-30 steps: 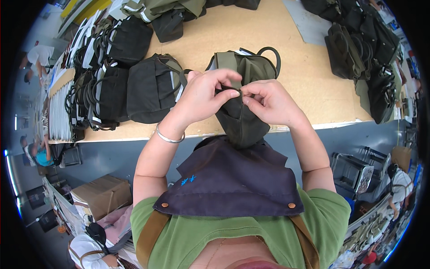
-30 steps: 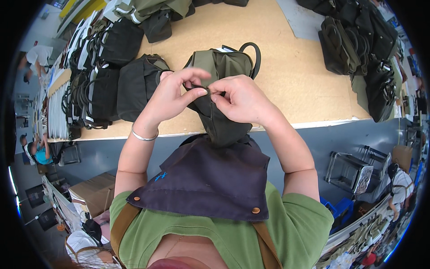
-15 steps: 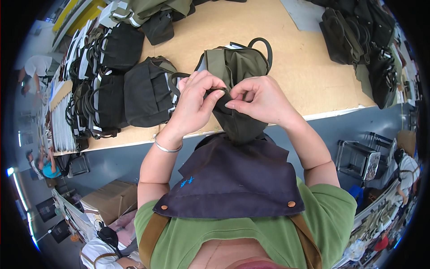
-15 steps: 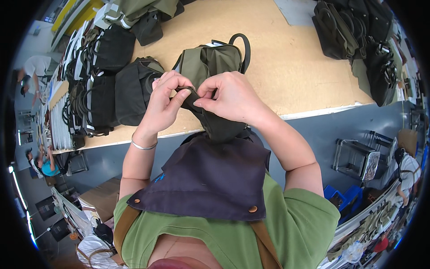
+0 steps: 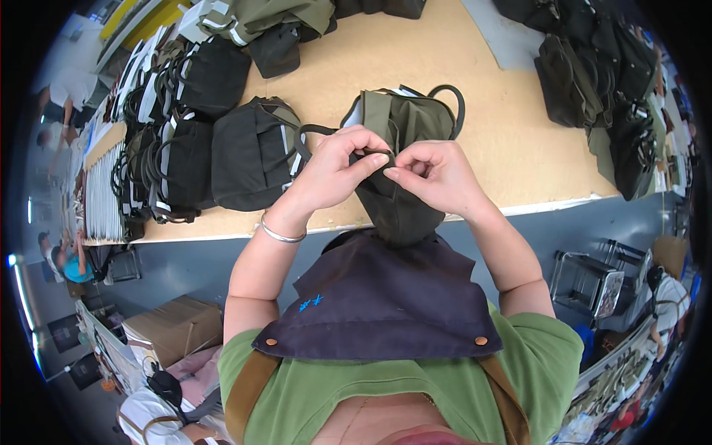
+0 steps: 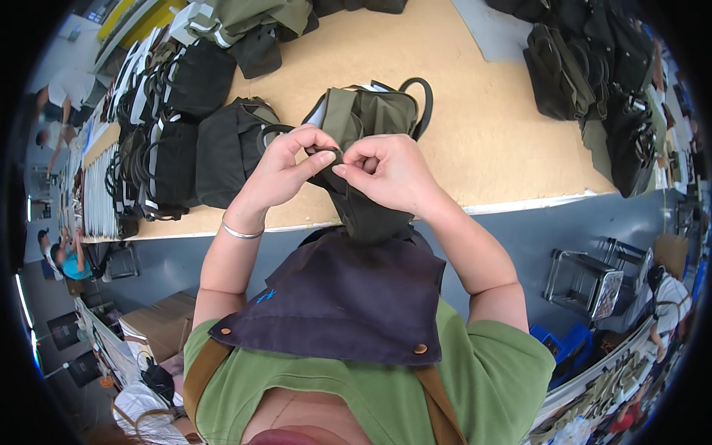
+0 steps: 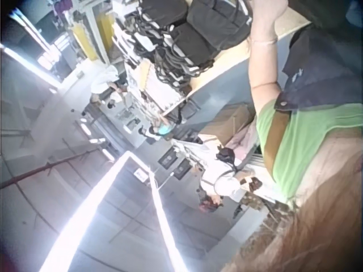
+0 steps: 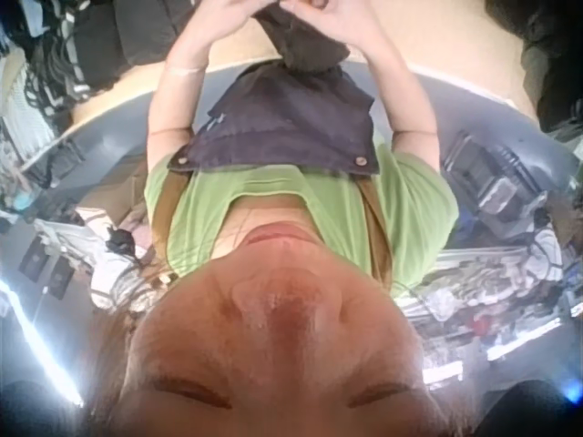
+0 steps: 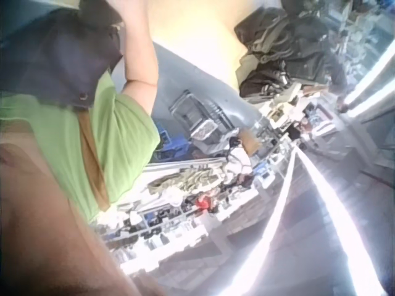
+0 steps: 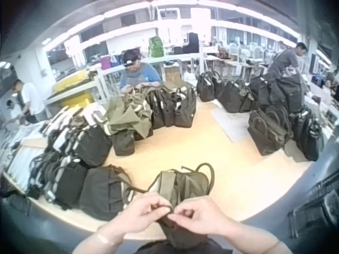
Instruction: The person assembles olive green canvas bags on a wooden workbench. They attach metal D-rings to the bag handles by threading straps through them and securing them with snaps. The person then zips and unzips the main compartment to check the mechanism before moving to the next bag.
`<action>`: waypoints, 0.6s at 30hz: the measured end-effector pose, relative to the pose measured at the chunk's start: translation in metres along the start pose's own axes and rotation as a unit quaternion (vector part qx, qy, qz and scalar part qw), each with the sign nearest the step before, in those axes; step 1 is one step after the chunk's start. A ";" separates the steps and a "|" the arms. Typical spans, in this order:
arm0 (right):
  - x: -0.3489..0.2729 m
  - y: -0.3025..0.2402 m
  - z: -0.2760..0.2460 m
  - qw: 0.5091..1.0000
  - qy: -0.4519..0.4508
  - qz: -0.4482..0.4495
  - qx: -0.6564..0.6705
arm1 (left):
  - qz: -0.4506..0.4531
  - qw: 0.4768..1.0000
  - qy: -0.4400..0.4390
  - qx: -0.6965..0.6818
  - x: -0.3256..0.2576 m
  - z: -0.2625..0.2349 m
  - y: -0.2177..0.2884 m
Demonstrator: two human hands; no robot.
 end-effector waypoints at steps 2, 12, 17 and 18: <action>-0.002 0.009 0.001 0.999 0.007 0.011 0.035 | -0.004 1.000 -0.002 -0.019 0.002 0.003 -0.003; 0.009 -0.046 -0.018 0.918 -0.076 -0.072 -0.383 | 0.079 0.985 0.038 0.148 -0.007 -0.013 0.019; 0.030 -0.037 0.008 0.906 -0.217 -0.051 -0.359 | 0.068 0.988 -0.011 0.140 -0.028 -0.048 0.008; 0.032 -0.037 0.014 0.906 -0.225 -0.051 -0.356 | 0.061 0.986 -0.017 0.152 -0.034 -0.053 0.006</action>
Point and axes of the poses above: each hand's wrist, its own x-axis towards the middle knuckle, its own z-axis out of the palm, y = z × x, the point moved 10 cm from there along x, towards the middle knuckle, and after that the axes turned 7 degrees about -y, right-handed, at the moved point
